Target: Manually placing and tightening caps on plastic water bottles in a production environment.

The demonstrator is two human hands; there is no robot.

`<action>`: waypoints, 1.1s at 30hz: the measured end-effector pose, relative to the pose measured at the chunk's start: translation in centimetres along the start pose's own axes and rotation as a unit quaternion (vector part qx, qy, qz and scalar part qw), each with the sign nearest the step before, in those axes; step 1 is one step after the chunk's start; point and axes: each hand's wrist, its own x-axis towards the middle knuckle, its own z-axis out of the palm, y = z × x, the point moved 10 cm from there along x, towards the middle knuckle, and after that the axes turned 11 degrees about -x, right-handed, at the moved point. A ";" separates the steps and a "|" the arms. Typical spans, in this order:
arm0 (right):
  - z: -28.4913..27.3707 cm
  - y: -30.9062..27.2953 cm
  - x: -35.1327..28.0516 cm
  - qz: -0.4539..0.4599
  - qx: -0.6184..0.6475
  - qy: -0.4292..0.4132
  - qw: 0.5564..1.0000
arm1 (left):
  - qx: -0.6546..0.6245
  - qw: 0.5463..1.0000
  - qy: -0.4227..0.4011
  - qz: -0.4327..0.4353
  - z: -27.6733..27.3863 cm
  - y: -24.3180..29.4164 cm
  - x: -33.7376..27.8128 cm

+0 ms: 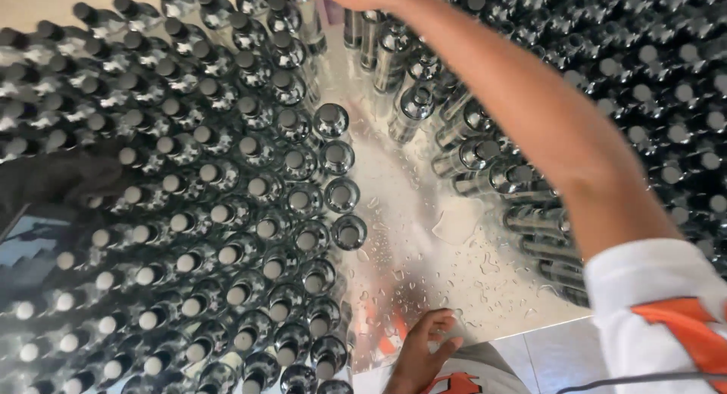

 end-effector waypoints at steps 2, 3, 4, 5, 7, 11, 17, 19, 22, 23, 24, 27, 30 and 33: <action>-4.8 -6.6 -3.2 -0.008 -0.012 -0.010 1.000 | 0.001 1.000 -0.004 0.007 0.2 0.9 -0.2; -6.2 -8.5 -5.9 0.029 0.008 -0.071 0.997 | 0.008 1.000 -0.021 -0.001 0.6 1.7 -0.4; -7.4 -10.6 -8.9 0.065 0.030 -0.133 0.989 | 0.015 0.999 -0.038 -0.009 1.1 2.5 -0.7; -9.3 -13.2 -11.9 0.067 0.027 -0.129 0.989 | 0.017 0.999 -0.040 -0.006 1.3 3.0 -0.8; -12.7 -18.0 -18.3 0.074 -0.003 -0.134 0.988 | 0.042 0.997 -0.061 -0.006 2.0 3.9 -1.1; -11.5 -20.3 -31.0 0.075 0.075 -0.180 0.978 | 0.056 0.996 -0.064 -0.025 2.5 3.9 -0.9; 14.9 -7.6 -46.5 0.244 0.233 0.076 0.938 | 0.099 0.992 -0.068 -0.028 2.5 -0.9 2.7; 12.9 -20.2 -43.5 0.064 -0.265 0.099 0.957 | 0.075 0.995 -0.071 -0.012 2.2 -3.8 4.0; 11.9 -18.8 -46.4 0.277 0.083 0.019 0.957 | 0.151 0.983 -0.087 -0.063 3.3 -1.3 2.7; 10.8 -18.3 -46.7 0.278 0.083 0.020 0.957 | 0.152 0.982 -0.088 -0.063 3.8 -1.2 2.9; 8.3 -17.9 -47.0 0.274 0.027 0.082 0.958 | 0.163 0.980 -0.095 -0.058 4.3 -1.1 2.9; 5.2 -16.6 -46.4 0.280 -0.023 0.130 0.951 | 0.172 0.978 -0.104 -0.060 5.0 -0.2 1.8; 1.6 -15.4 -43.4 0.272 -0.039 0.161 0.948 | 0.164 0.980 -0.097 -0.055 4.6 1.2 1.2; -2.1 -13.4 -39.3 0.279 -0.079 0.197 0.937 | 0.142 0.987 -0.069 -0.035 3.0 1.1 0.5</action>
